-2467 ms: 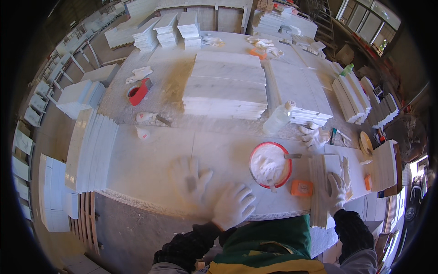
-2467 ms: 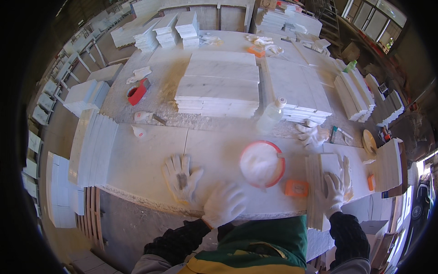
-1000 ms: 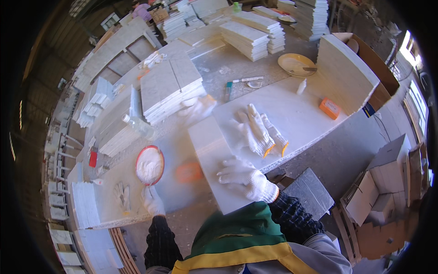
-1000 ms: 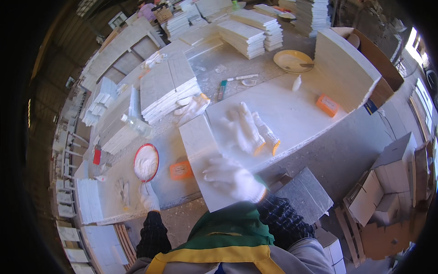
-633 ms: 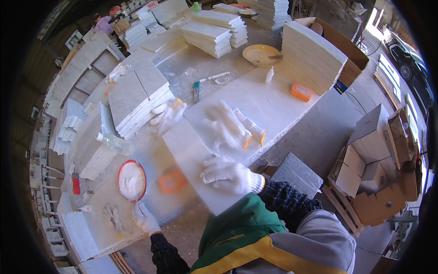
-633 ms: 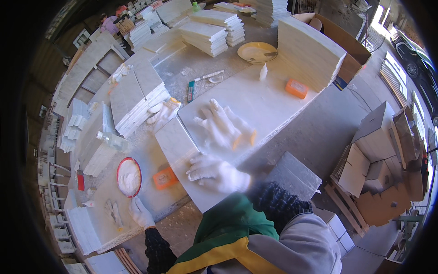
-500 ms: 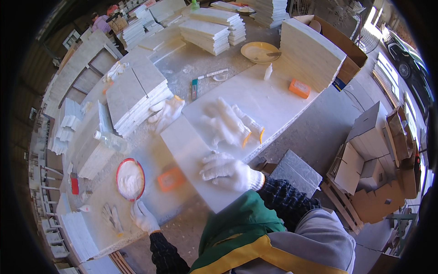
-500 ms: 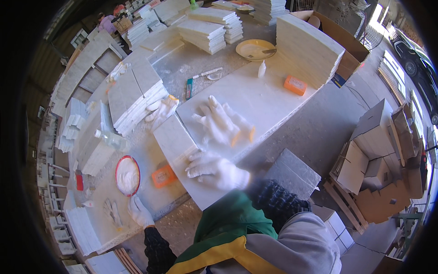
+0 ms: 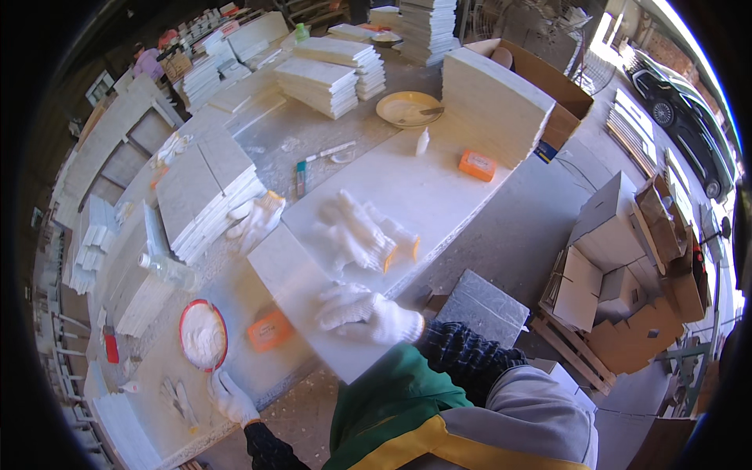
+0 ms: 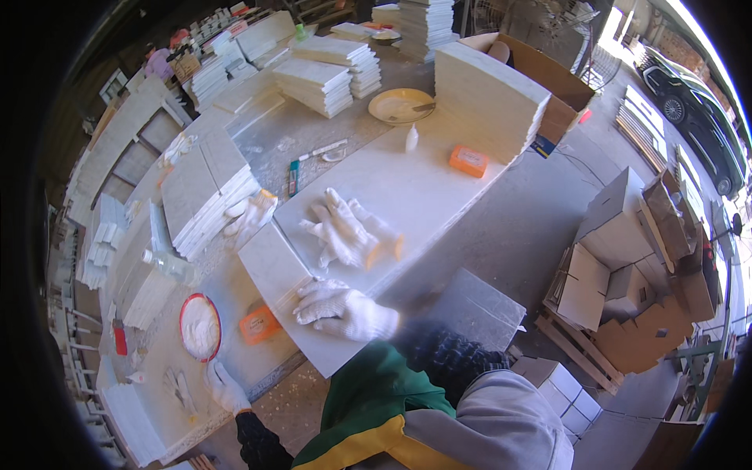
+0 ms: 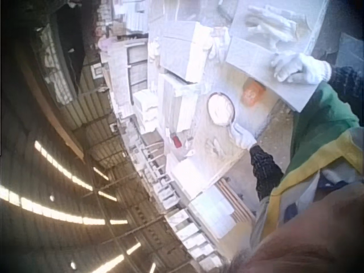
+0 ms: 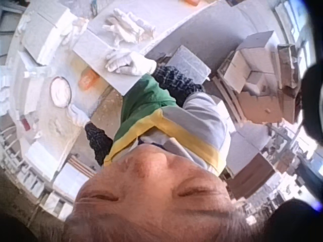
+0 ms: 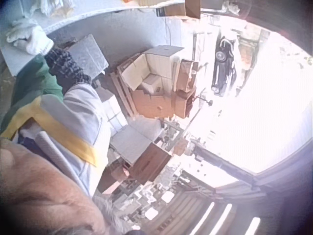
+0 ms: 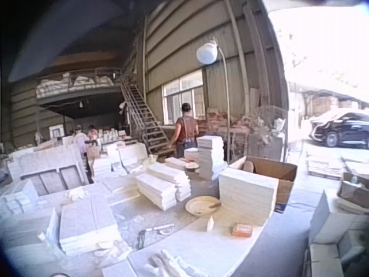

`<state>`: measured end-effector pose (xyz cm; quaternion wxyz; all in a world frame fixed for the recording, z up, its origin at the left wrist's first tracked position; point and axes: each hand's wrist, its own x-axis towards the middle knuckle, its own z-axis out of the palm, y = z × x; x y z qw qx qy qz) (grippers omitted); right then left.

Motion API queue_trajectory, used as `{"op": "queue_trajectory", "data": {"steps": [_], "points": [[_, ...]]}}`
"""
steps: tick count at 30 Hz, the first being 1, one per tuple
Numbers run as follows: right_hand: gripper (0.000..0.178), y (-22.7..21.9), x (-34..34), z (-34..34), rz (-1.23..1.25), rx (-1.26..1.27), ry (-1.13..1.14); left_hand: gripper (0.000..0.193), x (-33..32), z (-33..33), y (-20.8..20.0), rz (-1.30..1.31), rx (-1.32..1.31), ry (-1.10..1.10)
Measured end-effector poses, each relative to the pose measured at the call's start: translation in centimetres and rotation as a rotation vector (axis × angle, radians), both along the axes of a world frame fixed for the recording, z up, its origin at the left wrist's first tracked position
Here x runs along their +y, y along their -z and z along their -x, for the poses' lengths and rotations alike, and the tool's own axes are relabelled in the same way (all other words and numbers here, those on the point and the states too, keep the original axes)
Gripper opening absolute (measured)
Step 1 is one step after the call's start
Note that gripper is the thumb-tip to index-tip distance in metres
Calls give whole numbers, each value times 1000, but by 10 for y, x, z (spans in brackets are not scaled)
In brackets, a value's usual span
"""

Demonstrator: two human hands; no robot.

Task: The person applies a white paste to rectangular white tiles using a small metal spatula, then smooths the edges with a sponge. The person handles tiles one at a time, flipping them over and placing them on a workbench in a workshop.

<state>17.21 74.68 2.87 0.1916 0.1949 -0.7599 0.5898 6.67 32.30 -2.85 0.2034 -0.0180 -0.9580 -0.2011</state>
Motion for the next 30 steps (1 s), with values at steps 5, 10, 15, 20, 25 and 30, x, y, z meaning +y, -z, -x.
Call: {"op": "queue_trajectory", "data": {"steps": [5, 10, 15, 20, 25, 30], "points": [[29, -2, -2, 1, 32, 59, 15, 33, 1, -2, -3, 36, 32, -24], [25, 0, -1, 1, 44, 35, -10, 32, 1, -2, -3, 30, 21, -33], [23, 2, -1, 0, 47, 20, -28, 32, -1, -1, -1, 30, 26, -17], [22, 4, -1, 0, 39, -1, -30, 32, -2, -1, -1, 26, 36, -6], [28, 5, -2, 3, 12, 68, -10, 32, 1, -2, -4, 28, -2, -23], [29, 6, -2, 5, 1, 104, -8, 31, 5, -4, -6, 13, 15, -37]]}}
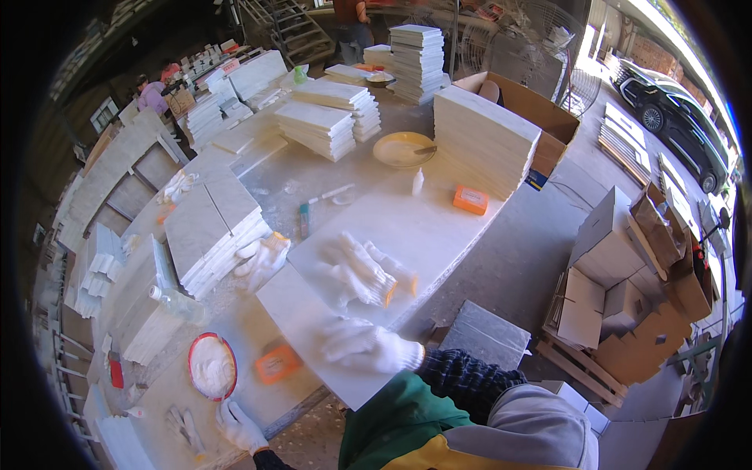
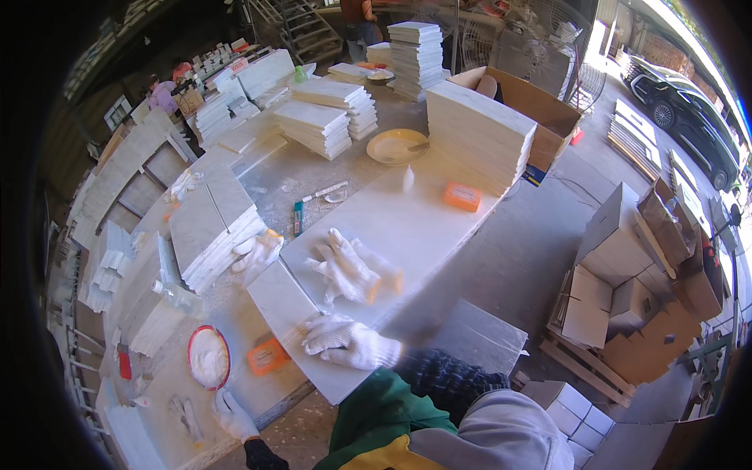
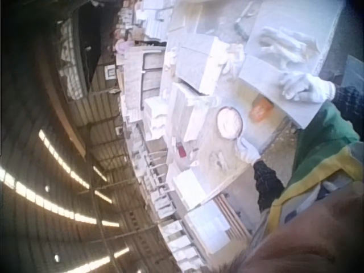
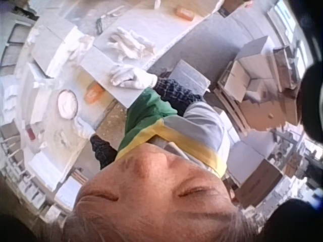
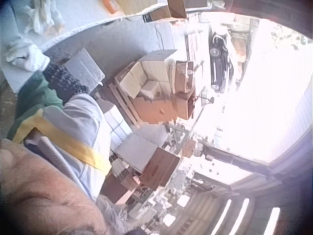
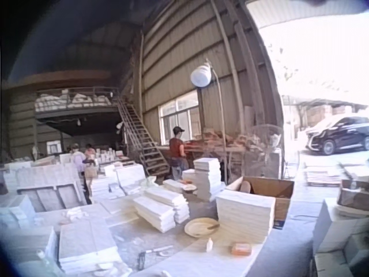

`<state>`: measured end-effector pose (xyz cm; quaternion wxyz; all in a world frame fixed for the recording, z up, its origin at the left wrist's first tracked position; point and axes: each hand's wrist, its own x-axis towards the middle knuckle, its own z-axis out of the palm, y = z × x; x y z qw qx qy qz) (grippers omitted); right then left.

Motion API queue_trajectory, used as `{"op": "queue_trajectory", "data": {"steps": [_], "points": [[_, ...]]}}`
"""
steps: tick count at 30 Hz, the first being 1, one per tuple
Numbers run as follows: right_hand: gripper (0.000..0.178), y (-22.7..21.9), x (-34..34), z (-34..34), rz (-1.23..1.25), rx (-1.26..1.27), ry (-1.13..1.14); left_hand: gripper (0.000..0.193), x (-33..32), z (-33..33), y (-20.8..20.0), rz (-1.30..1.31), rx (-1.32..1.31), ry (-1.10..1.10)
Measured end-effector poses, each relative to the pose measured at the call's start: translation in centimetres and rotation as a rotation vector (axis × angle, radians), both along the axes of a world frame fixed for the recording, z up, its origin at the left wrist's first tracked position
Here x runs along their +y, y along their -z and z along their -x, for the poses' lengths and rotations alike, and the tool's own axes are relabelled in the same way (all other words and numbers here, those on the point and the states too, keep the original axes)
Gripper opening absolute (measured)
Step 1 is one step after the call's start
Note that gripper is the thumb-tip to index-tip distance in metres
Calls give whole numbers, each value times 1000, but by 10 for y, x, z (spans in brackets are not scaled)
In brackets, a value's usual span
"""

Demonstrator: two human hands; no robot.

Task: The person applies a white paste to rectangular white tiles using a small metal spatula, then smooths the edges with a sponge. The person handles tiles one at a time, flipping them over and placing them on a workbench in a workshop.

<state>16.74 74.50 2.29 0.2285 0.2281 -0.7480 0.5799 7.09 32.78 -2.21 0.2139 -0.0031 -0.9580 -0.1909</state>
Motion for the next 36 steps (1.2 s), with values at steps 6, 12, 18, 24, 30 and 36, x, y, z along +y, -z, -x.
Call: {"op": "queue_trajectory", "data": {"steps": [6, 12, 18, 24, 30, 36], "points": [[32, 4, 2, 0, -33, -44, -4, 26, 1, 1, 3, -25, 57, 30], [29, -2, 3, 0, -36, -20, -34, 25, 0, 1, 3, 4, 139, 54], [27, -8, 4, 0, -45, -36, -27, 25, 3, -1, 2, 10, 150, 31], [25, -6, 4, 1, -67, -30, -9, 26, 5, -2, 0, 18, 145, 25], [23, -6, 3, 1, -70, -15, -3, 27, 5, -2, 0, 7, 106, 2], [24, -7, 4, 0, -60, -16, -7, 27, 4, -1, 0, 7, 117, 23]]}}
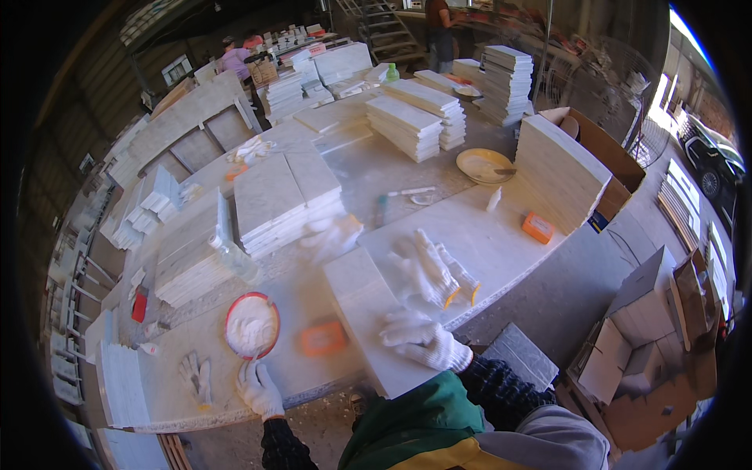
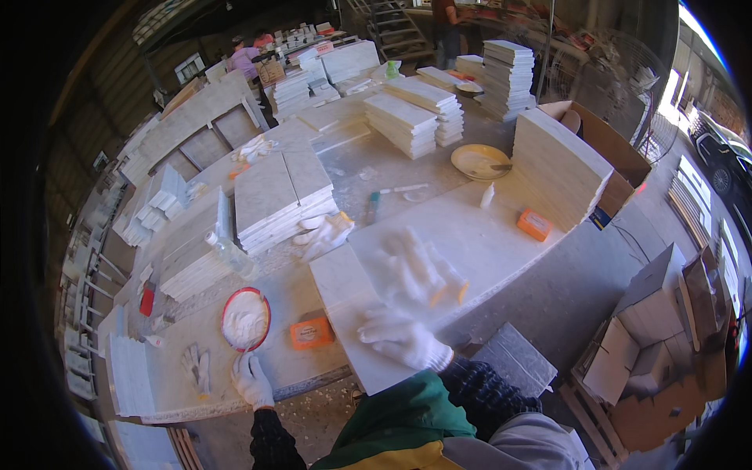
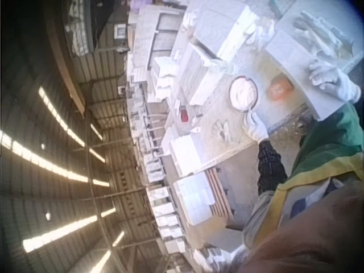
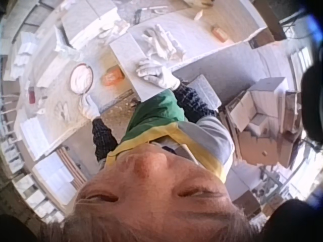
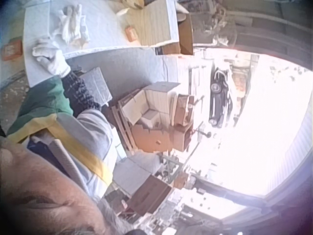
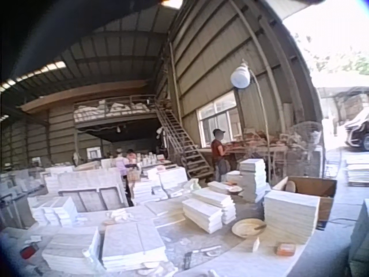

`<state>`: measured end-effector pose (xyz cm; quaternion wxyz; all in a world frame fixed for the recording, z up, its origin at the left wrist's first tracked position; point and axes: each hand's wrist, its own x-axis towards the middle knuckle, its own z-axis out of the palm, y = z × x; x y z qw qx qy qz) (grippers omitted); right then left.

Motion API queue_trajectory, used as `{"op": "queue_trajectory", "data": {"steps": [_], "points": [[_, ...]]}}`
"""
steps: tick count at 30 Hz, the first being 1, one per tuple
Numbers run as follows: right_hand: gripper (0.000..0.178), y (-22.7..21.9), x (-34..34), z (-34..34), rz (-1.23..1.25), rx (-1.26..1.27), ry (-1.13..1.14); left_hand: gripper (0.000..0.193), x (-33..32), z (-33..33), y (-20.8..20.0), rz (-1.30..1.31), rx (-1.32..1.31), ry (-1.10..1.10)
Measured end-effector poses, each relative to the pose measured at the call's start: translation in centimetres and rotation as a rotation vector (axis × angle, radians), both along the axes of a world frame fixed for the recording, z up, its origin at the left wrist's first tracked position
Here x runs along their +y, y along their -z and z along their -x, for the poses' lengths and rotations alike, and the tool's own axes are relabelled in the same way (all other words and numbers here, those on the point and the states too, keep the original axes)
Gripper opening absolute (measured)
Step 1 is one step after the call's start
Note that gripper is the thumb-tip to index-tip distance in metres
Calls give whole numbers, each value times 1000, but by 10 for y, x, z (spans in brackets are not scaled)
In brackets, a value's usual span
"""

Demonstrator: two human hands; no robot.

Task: The person applies a white paste to rectangular white tiles using a small metal spatula, then smooths the edges with a sponge. The person handles tiles one at a time, flipping them over and placing them on a workbench in a workshop.

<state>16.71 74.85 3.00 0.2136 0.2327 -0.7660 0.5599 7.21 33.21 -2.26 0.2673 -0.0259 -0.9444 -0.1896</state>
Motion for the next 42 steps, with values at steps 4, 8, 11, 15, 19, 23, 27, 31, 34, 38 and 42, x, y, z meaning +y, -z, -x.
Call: {"op": "queue_trajectory", "data": {"steps": [4, 8, 11, 15, 19, 23, 27, 31, 34, 38, 42], "points": [[25, 2, 0, 0, 13, 11, 0, 26, 1, -1, -1, -20, 9, 16], [26, 5, 0, 0, 20, -1, -3, 25, 0, -1, -2, 3, 0, 15], [27, 7, -1, 1, 26, 7, -9, 26, -1, -1, -1, 15, -4, 3], [27, 8, -1, 2, 38, 4, -17, 27, -1, -1, 1, 17, -4, -2], [27, 6, -1, 1, 38, -15, -20, 28, -2, -1, 0, 14, -22, 0], [27, 5, 0, 1, 32, -9, -21, 28, -1, -1, 0, 3, -16, 3], [26, 6, 0, 1, 37, -7, -24, 29, -1, -1, 1, 1, -9, -2], [26, 7, 0, 1, 27, -13, -23, 28, -2, -1, 3, -3, -9, -10], [26, 6, 0, 1, 22, -15, -26, 27, -1, -1, 3, -8, 0, -1], [26, 5, 1, 1, 26, -16, -26, 26, -1, -1, 2, -4, 2, 2], [27, 3, 1, 1, 38, -14, -26, 26, 0, -2, 0, -11, -11, -6]]}}
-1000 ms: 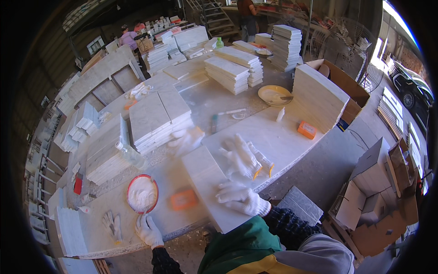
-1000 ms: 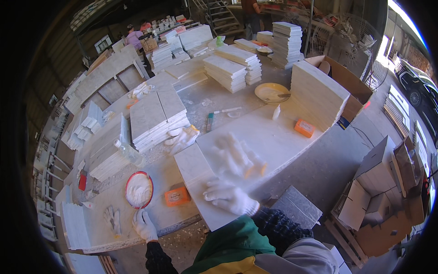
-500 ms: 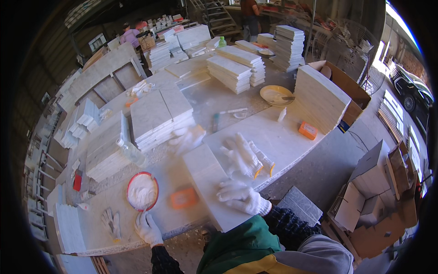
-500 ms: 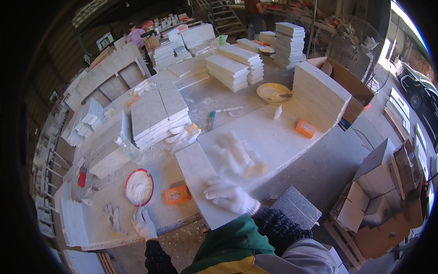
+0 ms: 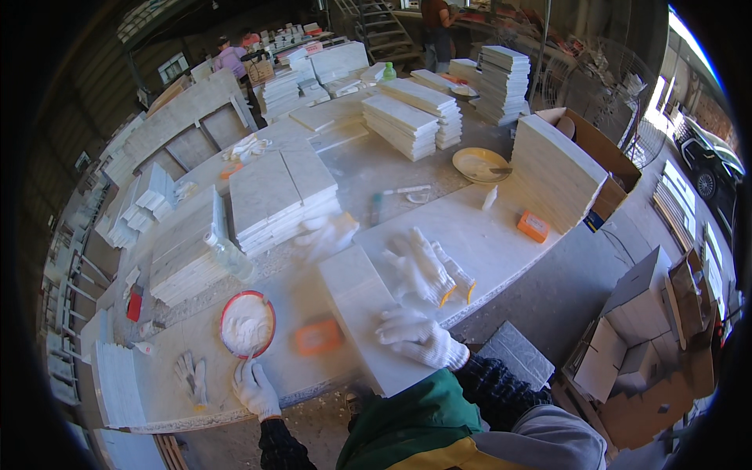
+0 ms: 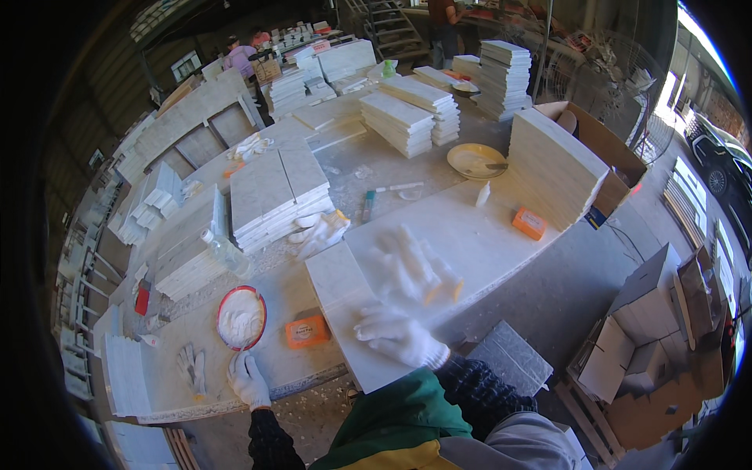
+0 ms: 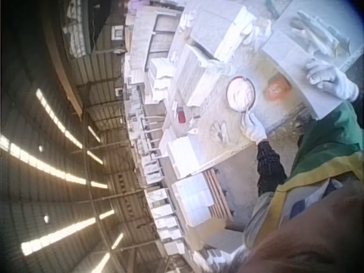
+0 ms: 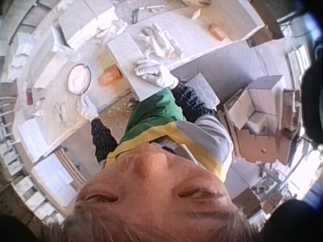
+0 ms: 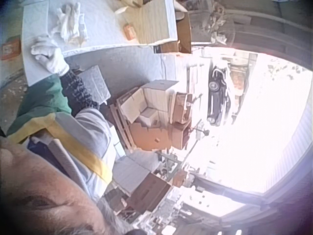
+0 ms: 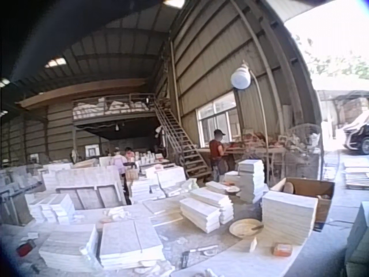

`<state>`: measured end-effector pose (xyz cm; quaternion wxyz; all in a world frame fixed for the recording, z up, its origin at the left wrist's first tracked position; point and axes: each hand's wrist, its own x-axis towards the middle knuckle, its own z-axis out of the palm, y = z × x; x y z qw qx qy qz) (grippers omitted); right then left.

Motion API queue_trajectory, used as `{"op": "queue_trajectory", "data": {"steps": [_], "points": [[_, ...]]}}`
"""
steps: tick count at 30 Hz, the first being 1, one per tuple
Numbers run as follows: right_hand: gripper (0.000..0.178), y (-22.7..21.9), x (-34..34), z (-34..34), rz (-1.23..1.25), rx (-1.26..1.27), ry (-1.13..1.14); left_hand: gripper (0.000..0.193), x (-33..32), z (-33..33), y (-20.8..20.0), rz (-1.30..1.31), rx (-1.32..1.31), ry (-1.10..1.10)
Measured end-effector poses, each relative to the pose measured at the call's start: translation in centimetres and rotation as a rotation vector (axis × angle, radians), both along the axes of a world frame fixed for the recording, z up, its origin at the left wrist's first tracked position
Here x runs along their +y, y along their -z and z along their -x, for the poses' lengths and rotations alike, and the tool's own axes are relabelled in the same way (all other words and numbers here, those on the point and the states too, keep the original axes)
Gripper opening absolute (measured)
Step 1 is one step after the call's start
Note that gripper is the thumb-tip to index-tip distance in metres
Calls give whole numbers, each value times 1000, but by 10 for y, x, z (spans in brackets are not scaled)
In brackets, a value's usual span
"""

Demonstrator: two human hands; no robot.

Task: The person applies a white paste to rectangular white tiles using a small metal spatula, then smooths the edges with a sponge. The person handles tiles one at a time, flipping them over and placing them on a workbench in a workshop.

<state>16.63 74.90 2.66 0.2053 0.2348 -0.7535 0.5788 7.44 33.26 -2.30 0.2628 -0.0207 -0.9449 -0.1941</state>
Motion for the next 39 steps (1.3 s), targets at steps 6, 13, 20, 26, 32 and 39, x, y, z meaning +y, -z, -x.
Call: {"op": "queue_trajectory", "data": {"steps": [6, 13, 20, 26, 32, 39], "points": [[26, -2, -1, 0, -10, -18, 6, 25, -1, 0, 1, 19, 2, -7], [26, -2, 2, -4, 7, -117, -16, 23, 0, 2, 9, -30, 55, 24], [26, -5, 2, -1, -63, -95, 2, 20, 8, -5, -9, 58, 93, -20], [28, -7, 1, -5, -99, -126, 56, 21, 12, -8, -14, -1, 77, -17], [29, -2, 2, -3, -86, -126, 56, 21, 9, -6, -14, -27, 103, 25], [26, 12, 6, -15, 56, -145, 189, 20, 4, -8, -3, -97, 100, 47]]}}
